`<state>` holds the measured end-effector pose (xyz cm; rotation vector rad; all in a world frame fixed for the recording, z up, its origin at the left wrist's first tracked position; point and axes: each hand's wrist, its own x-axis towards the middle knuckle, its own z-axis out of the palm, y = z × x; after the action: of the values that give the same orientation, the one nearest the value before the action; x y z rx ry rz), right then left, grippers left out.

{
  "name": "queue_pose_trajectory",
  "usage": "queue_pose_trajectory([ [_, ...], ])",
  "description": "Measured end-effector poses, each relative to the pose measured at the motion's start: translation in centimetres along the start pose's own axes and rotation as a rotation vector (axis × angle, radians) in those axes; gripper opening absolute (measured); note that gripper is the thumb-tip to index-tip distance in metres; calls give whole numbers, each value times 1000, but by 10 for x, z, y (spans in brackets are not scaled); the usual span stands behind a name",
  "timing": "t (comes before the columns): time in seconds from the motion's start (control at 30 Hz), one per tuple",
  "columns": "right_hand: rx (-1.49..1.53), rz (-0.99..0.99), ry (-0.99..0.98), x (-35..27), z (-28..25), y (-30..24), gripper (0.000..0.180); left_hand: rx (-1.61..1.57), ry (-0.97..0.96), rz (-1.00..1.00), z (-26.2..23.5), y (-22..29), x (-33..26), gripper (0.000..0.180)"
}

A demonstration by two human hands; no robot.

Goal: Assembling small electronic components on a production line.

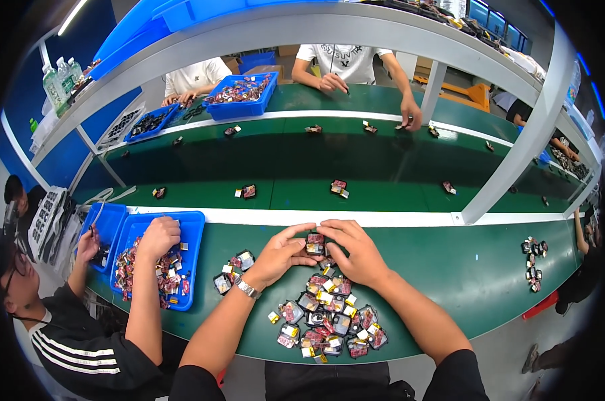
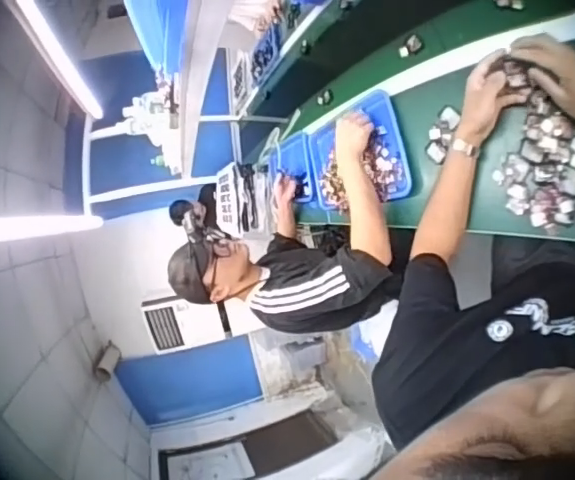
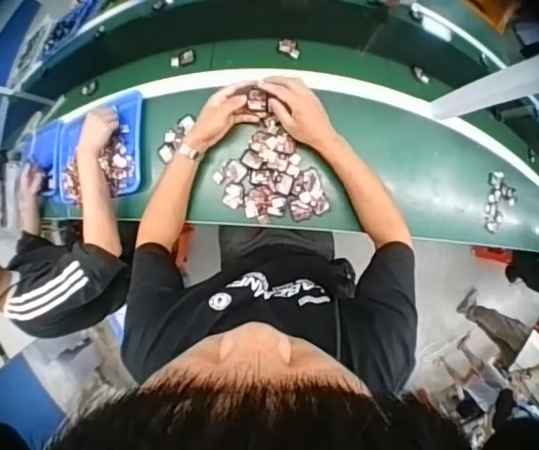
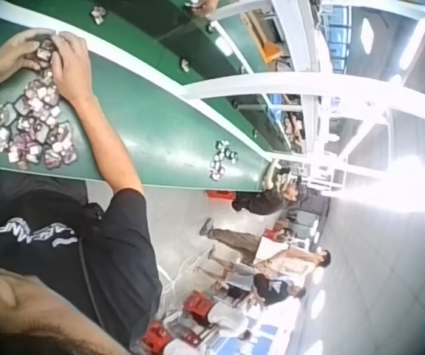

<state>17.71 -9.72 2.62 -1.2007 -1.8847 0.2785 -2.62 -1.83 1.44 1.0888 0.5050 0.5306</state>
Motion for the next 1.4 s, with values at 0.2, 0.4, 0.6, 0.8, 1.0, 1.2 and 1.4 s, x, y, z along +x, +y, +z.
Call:
queue_pose_trajectory([
  [0.2, -177, -9, 135, -2, 20, -6, 29, 22, 58, 76, 2, -7, 1, 36],
  [0.4, -281, -129, 104, 4, 19, -5, 21, 121, 55, 70, 5, -7, -1, 33],
  [0.6, -16, -94, -11, 4, 8, 12, 18, 135, 55, 71, 5, -10, 2, 33],
  [0.8, -48, -61, -16, 3, 7, 9, 14, 140, 49, 87, 6, -9, 2, 33],
  [1.0, 17, 32, 45, 2, 15, 6, 8, 158, -19, 116, 4, -10, 1, 36],
  [1.2, 79, 43, -13, -1, 9, 5, 9, 168, 8, 62, 4, -9, 1, 35],
  [1.4, 89, 50, 13, -4, 11, 4, 10, 174, 22, 63, 5, -10, 1, 32],
])
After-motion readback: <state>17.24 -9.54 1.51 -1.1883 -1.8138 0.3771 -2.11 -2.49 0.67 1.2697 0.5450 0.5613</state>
